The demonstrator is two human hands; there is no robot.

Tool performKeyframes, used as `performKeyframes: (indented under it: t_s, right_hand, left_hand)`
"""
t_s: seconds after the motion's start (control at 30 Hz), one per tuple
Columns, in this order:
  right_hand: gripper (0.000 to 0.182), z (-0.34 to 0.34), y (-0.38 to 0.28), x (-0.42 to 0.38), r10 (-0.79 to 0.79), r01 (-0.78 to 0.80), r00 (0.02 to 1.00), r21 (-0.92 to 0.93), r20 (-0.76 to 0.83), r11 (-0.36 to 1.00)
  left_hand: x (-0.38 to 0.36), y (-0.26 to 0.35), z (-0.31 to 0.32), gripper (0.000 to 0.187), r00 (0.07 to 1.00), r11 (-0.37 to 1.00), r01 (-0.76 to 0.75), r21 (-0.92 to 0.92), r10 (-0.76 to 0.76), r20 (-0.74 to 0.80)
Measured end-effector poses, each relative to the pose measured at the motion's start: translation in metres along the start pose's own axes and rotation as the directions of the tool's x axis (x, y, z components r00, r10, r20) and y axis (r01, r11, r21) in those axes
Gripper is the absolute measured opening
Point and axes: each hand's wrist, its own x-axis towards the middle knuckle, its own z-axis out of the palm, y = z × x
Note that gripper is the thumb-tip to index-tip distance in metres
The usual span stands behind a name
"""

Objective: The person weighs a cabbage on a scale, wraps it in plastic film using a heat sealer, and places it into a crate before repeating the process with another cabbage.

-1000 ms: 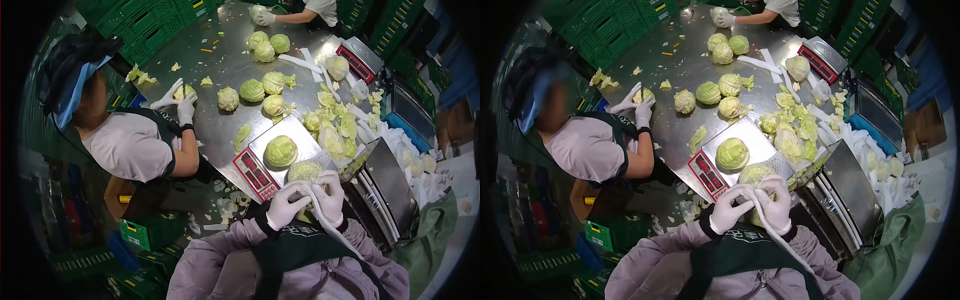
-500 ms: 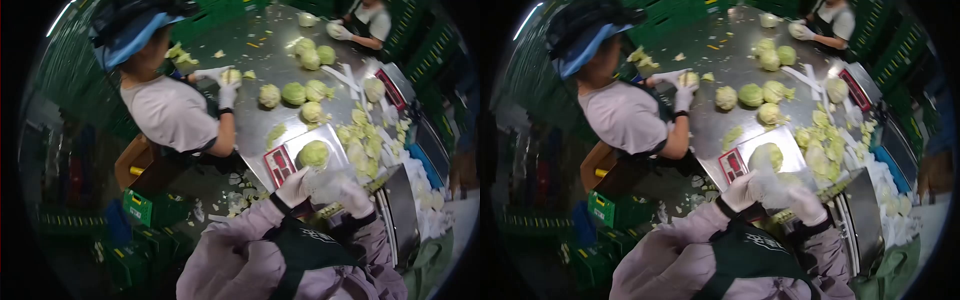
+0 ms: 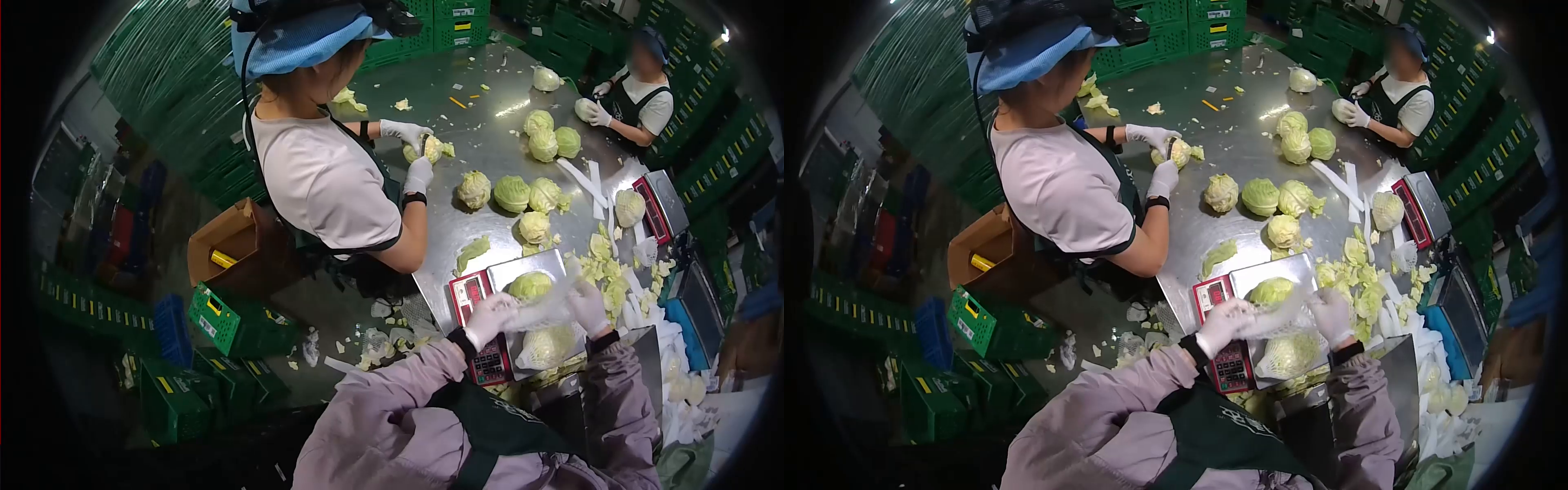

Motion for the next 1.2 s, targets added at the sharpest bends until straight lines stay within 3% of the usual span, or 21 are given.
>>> performKeyframes:
  t_s: [0.07,0.13,0.2,0.3,0.37,0.4,0.47,0.5,0.53,0.6,0.63,0.73,0.8,0.87,0.93,0.97,1.0,1.07,1.1,1.13,1.2]
  right_hand:
    - [0.029,0.013,0.009,0.014,-0.045,0.043,0.992,-0.012,-0.119,0.999]
    - [0.027,0.017,0.005,0.020,-0.138,0.162,0.986,-0.323,0.096,0.932]
    - [0.025,0.022,0.016,0.017,-0.071,0.134,0.982,-0.380,0.175,0.915]
    - [0.024,0.043,0.027,0.036,0.077,0.084,0.947,-0.469,0.313,0.879]
    - [0.024,0.055,0.039,0.046,0.118,0.003,0.954,-0.404,0.275,0.915]
    - [0.024,0.054,0.024,0.045,0.107,0.016,0.956,-0.408,0.275,0.913]
    - [0.043,0.053,0.000,0.032,0.046,-0.111,0.972,0.272,0.232,0.956]
    - [0.042,0.055,0.023,0.038,-0.083,-0.068,0.916,0.357,0.391,0.932]
    - [0.042,0.054,0.013,0.031,-0.077,-0.077,0.916,0.360,0.395,0.930]
    - [0.041,0.034,-0.057,0.008,-0.042,-0.038,0.940,0.225,0.339,0.974]
    - [0.039,0.022,-0.093,0.000,0.074,-0.077,0.944,-0.004,0.320,0.997]
    - [0.037,0.002,-0.125,-0.004,0.037,-0.076,0.957,0.126,0.286,0.989]
    - [0.030,-0.005,-0.132,0.006,0.166,-0.252,0.921,0.215,0.354,0.943]
    - [0.024,0.013,-0.089,0.026,-0.055,0.029,0.946,0.087,0.318,0.996]
    - [0.022,0.042,-0.037,0.033,0.055,-0.269,0.903,0.461,0.425,0.846]
    - [0.029,0.034,-0.059,0.017,-0.143,0.034,0.922,0.292,0.361,0.956]
    - [0.029,0.035,-0.068,0.007,-0.124,0.015,0.926,0.292,0.356,0.956]
    - [0.039,0.041,-0.078,-0.016,0.240,-0.310,0.951,0.609,0.197,0.730]
    - [0.050,0.036,-0.092,-0.028,0.177,-0.551,0.832,0.820,0.526,0.152]
    - [0.050,0.031,-0.111,-0.039,0.191,-0.540,0.837,0.829,0.512,0.143]
    - [0.053,0.023,-0.142,-0.064,0.076,-0.491,0.842,0.817,0.534,-0.303]
  left_hand:
    - [0.032,-0.026,-0.007,0.022,0.967,0.994,-0.017,0.106,0.044,-0.249]
    - [0.061,-0.037,-0.014,0.046,0.906,0.946,0.298,0.130,-0.237,-0.352]
    - [0.078,-0.076,-0.024,0.080,0.923,0.894,0.327,0.305,-0.233,-0.307]
    - [0.082,-0.063,-0.019,0.065,0.916,0.734,0.401,0.548,-0.316,-0.246]
    - [0.080,-0.072,-0.019,0.061,0.978,0.819,0.186,0.543,-0.101,-0.182]
    - [0.075,-0.063,-0.018,0.055,0.975,0.856,0.164,0.490,-0.064,-0.215]
    - [0.061,-0.049,-0.013,0.053,0.941,0.962,0.162,0.222,-0.083,-0.329]
    - [0.068,-0.050,-0.029,0.061,0.997,0.994,-0.010,0.107,0.018,-0.080]
    - [0.041,0.001,-0.015,0.070,0.952,0.837,0.294,-0.462,-0.297,0.069]
    - [0.021,0.028,-0.026,0.075,0.936,0.737,0.348,-0.580,-0.244,0.253]
    - [0.016,0.031,-0.033,0.071,0.927,0.693,0.369,-0.619,-0.227,0.300]
    - [0.010,0.016,-0.038,0.063,0.938,0.545,0.346,-0.764,-0.195,0.286]
    - [0.008,0.007,-0.042,0.054,0.920,0.478,0.393,-0.786,-0.203,0.336]
    - [0.017,0.011,-0.040,0.046,0.870,0.304,0.377,-0.875,0.209,0.448]
    - [0.027,0.030,-0.039,0.036,0.933,0.431,0.345,-0.834,-0.058,0.355]
    - [0.027,0.054,-0.027,0.038,0.956,0.578,0.286,-0.764,-0.125,0.264]
    - [0.023,0.079,-0.018,0.040,0.972,0.706,0.234,-0.668,-0.184,0.146]
    - [0.035,0.066,-0.033,0.035,0.924,0.759,0.244,-0.604,0.007,0.382]
    - [0.032,0.083,-0.023,0.030,0.921,0.842,0.176,-0.510,0.043,0.388]
    - [0.026,0.098,-0.013,0.030,0.913,0.842,0.195,-0.503,0.032,0.407]
    - [0.023,0.123,0.003,0.028,0.883,0.927,0.049,-0.372,0.135,0.451]
